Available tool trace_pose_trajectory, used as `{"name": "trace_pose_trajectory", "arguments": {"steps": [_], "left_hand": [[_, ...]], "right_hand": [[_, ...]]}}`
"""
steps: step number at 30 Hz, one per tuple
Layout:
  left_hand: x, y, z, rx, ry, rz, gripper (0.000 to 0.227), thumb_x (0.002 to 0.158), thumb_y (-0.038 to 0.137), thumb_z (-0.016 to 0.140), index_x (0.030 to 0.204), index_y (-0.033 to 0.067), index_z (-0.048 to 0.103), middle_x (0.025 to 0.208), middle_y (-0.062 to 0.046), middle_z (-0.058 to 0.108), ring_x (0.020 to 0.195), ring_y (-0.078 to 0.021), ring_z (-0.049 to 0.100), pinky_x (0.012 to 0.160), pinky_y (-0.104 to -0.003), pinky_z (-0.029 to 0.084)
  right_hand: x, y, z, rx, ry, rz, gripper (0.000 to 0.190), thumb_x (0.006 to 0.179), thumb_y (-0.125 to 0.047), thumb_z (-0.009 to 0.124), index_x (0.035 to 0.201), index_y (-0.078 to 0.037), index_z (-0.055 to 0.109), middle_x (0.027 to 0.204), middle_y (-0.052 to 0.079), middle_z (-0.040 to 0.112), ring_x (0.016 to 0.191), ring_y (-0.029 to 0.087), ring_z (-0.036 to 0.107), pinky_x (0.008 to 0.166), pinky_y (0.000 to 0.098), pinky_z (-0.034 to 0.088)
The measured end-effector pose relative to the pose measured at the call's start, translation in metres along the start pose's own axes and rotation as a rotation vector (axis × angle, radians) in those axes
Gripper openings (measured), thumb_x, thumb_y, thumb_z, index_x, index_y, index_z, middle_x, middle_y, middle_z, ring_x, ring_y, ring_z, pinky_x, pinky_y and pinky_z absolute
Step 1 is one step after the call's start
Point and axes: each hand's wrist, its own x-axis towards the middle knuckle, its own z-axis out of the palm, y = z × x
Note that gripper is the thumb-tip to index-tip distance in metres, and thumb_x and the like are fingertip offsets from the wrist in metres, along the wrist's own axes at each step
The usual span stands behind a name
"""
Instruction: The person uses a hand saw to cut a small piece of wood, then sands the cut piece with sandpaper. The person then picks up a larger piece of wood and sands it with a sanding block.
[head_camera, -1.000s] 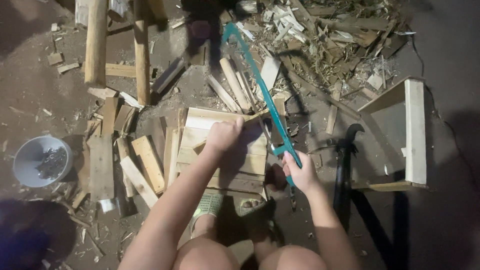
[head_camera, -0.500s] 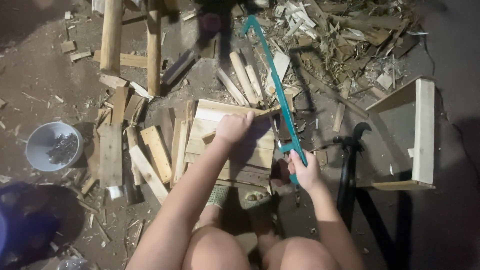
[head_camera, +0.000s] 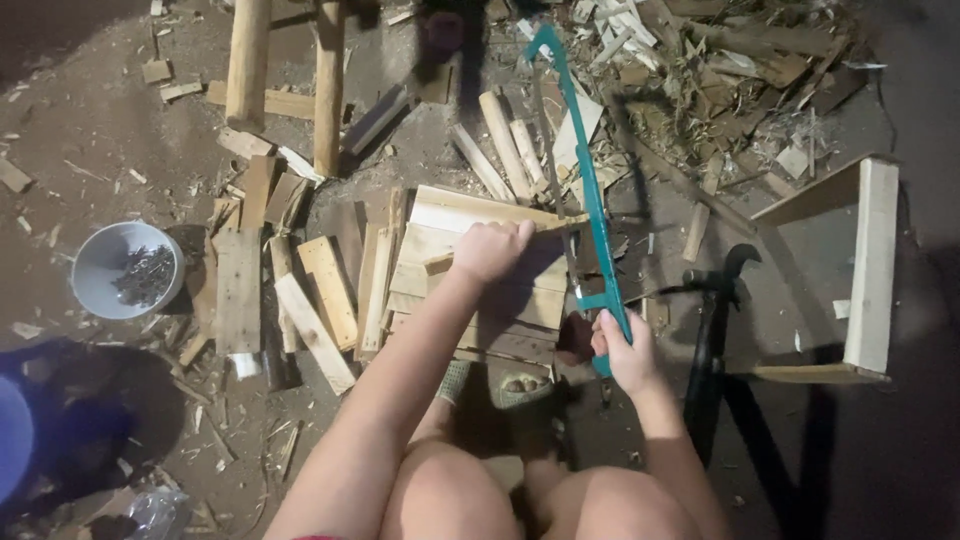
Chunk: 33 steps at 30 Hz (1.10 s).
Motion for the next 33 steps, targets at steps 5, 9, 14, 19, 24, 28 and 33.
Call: {"name": "trace_pose_trajectory", "arguments": {"steps": [5, 9, 14, 19, 24, 28, 33], "left_hand": [[0.002, 0.0, -0.004, -0.002, 0.025, -0.008, 0.009, 0.09, 0.018, 0.05, 0.097, 0.0218, 0.055, 0.068, 0.001, 0.065, 0.055, -0.0215, 0.067, 0.048, -0.04, 0.054], [0.0, 0.001, -0.007, -0.044, -0.058, -0.019, 0.011, 0.092, 0.017, 0.049, 0.101, 0.0211, 0.055, 0.073, 0.0, 0.068, 0.059, -0.023, 0.069, 0.049, -0.041, 0.055], [0.004, -0.002, -0.001, -0.069, -0.105, -0.013, 0.013, 0.092, 0.017, 0.048, 0.103, 0.0216, 0.054, 0.074, -0.001, 0.068, 0.06, -0.024, 0.07, 0.05, -0.042, 0.055], [0.007, -0.018, 0.001, -0.209, -0.207, -0.019, 0.014, 0.097, 0.015, 0.043, 0.106, 0.0198, 0.051, 0.08, -0.005, 0.072, 0.067, -0.0284, 0.074, 0.055, -0.047, 0.058], [0.018, -0.029, -0.026, -0.386, -0.527, -0.129, 0.016, 0.1, 0.015, 0.04, 0.111, 0.0162, 0.05, 0.094, -0.012, 0.075, 0.086, -0.0377, 0.077, 0.074, -0.054, 0.061], [0.02, -0.031, -0.026, -0.413, -0.602, -0.146, 0.014, 0.1, 0.02, 0.04, 0.111, 0.018, 0.049, 0.095, -0.012, 0.076, 0.09, -0.0378, 0.077, 0.078, -0.055, 0.061], [0.023, -0.023, -0.02, -0.403, -0.56, -0.257, 0.015, 0.103, 0.027, 0.042, 0.108, 0.0146, 0.049, 0.091, -0.015, 0.075, 0.08, -0.0386, 0.073, 0.071, -0.053, 0.056]], "right_hand": [[-0.003, -0.007, 0.004, -0.022, 0.006, 0.01, 0.038, 0.109, -0.022, 0.048, 0.082, -0.001, 0.065, 0.051, 0.005, 0.054, 0.052, 0.017, 0.059, 0.051, 0.0283, 0.048], [-0.004, -0.007, 0.009, 0.028, 0.014, -0.018, 0.035, 0.107, -0.018, 0.049, 0.081, 0.0, 0.064, 0.05, 0.005, 0.053, 0.049, 0.017, 0.058, 0.051, 0.0275, 0.048], [-0.003, 0.005, 0.01, 0.06, 0.043, -0.054, 0.034, 0.106, -0.016, 0.052, 0.078, -0.001, 0.064, 0.049, 0.005, 0.053, 0.047, 0.017, 0.058, 0.05, 0.0273, 0.048], [-0.006, 0.014, 0.014, 0.13, 0.073, -0.11, 0.033, 0.106, -0.012, 0.051, 0.076, -0.001, 0.061, 0.046, 0.006, 0.051, 0.045, 0.018, 0.057, 0.048, 0.0275, 0.047], [-0.031, 0.031, 0.003, 0.041, 0.046, -0.058, 0.037, 0.104, -0.016, 0.054, 0.069, -0.007, 0.062, 0.046, 0.002, 0.054, 0.043, 0.015, 0.056, 0.046, 0.025, 0.044], [-0.042, -0.026, 0.002, -0.036, 0.03, -0.046, 0.037, 0.103, -0.015, 0.054, 0.069, -0.004, 0.064, 0.043, 0.004, 0.054, 0.04, 0.017, 0.056, 0.046, 0.0272, 0.046], [-0.081, 0.002, -0.043, 0.222, -0.022, 0.19, 0.021, 0.101, -0.005, 0.055, 0.082, 0.002, 0.06, 0.063, 0.008, 0.054, 0.05, 0.016, 0.046, 0.046, 0.0308, 0.039]]}}
